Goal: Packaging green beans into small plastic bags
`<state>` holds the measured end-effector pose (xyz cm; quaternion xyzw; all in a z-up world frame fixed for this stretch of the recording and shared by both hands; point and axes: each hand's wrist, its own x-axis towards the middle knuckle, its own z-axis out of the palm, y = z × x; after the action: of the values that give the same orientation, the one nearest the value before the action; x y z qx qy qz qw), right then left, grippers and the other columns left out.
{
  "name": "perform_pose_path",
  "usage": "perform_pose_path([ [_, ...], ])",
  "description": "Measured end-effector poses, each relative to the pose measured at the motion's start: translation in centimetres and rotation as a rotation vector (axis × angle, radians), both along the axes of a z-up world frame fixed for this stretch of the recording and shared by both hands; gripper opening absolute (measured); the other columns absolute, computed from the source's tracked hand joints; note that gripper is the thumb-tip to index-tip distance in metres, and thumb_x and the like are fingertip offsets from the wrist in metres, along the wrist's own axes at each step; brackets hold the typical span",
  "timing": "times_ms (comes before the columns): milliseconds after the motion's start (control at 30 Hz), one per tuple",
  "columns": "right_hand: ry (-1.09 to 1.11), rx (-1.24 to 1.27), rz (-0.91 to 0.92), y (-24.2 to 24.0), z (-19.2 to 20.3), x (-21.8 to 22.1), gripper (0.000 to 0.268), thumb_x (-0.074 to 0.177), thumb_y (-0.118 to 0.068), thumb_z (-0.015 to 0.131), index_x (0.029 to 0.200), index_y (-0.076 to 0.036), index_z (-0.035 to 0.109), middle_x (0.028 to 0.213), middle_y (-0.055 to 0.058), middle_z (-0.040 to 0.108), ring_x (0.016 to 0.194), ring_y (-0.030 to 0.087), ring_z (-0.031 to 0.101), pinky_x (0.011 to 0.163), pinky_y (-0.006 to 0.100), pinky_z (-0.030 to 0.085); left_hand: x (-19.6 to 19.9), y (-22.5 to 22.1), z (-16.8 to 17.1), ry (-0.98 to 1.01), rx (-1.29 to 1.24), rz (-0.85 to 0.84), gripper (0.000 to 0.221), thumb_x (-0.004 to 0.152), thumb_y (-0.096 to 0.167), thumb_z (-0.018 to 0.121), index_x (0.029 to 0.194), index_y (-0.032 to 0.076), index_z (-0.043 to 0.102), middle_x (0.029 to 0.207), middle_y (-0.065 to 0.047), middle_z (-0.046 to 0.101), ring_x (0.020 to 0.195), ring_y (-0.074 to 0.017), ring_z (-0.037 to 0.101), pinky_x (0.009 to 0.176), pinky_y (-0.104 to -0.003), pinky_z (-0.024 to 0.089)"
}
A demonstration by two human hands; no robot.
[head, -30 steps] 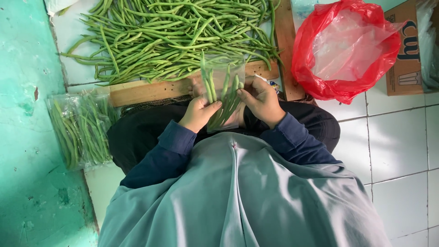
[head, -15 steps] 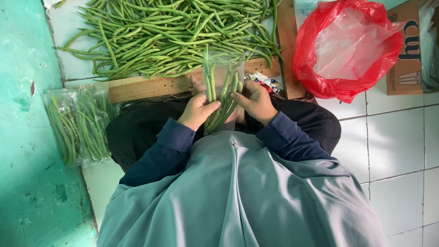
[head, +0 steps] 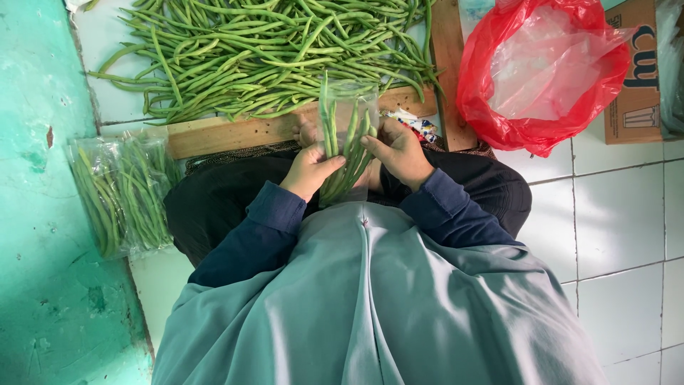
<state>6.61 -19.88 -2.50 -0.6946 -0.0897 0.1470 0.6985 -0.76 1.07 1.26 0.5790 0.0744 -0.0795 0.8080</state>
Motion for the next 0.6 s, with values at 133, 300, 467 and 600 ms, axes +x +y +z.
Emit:
perform_pose_path([
  [133,-0.042,-0.035,0.006,-0.2,1.3,0.3,0.009,0.098,-0.003,0.074,0.098,0.003,0.068,0.072,0.013,0.067,0.067,0.015,0.069,0.058,0.026,0.056,0.1,-0.1,1.2,0.009,0.017,-0.01,0.008,0.091,0.011,0.079,0.097,0.007,0.076,0.093,-0.004,0.078,0.088,-0.0087,0.068,0.085,-0.03,0.056],
  [300,-0.094,-0.043,0.003,-0.6,0.7,0.2,0.013,0.098,-0.007,0.075,0.1,0.003,0.067,0.073,0.013,0.068,0.064,0.016,0.07,0.058,0.026,0.056,0.3,0.5,0.2,-0.058,0.009,-0.006,0.008,0.1,0.014,0.07,0.102,0.009,0.075,0.098,-0.001,0.075,0.097,-0.0082,0.062,0.092,-0.031,0.054],
  [467,-0.803,-0.484,-0.099,0.2,12.1,0.7,0.046,0.097,-0.018,0.079,0.131,0.004,0.056,0.116,0.022,0.054,0.103,0.039,0.058,0.087,0.049,0.05,2.3,2.3,-3.1,-0.1,0.237,-0.125,0.012,0.099,0.014,0.067,0.107,0.011,0.075,0.099,-0.004,0.073,0.098,-0.0138,0.064,0.092,-0.032,0.053],
  [600,-1.066,-0.831,0.039,1.1,18.4,1.4,0.042,0.102,-0.038,0.075,0.129,-0.007,0.066,0.123,0.011,0.061,0.106,0.034,0.054,0.094,0.048,0.039,3.6,2.8,-0.9,-0.093,0.411,-0.269,0.023,0.097,0.016,0.061,0.116,0.014,0.072,0.11,-0.006,0.074,0.107,-0.0221,0.068,0.096,-0.033,0.049],
])
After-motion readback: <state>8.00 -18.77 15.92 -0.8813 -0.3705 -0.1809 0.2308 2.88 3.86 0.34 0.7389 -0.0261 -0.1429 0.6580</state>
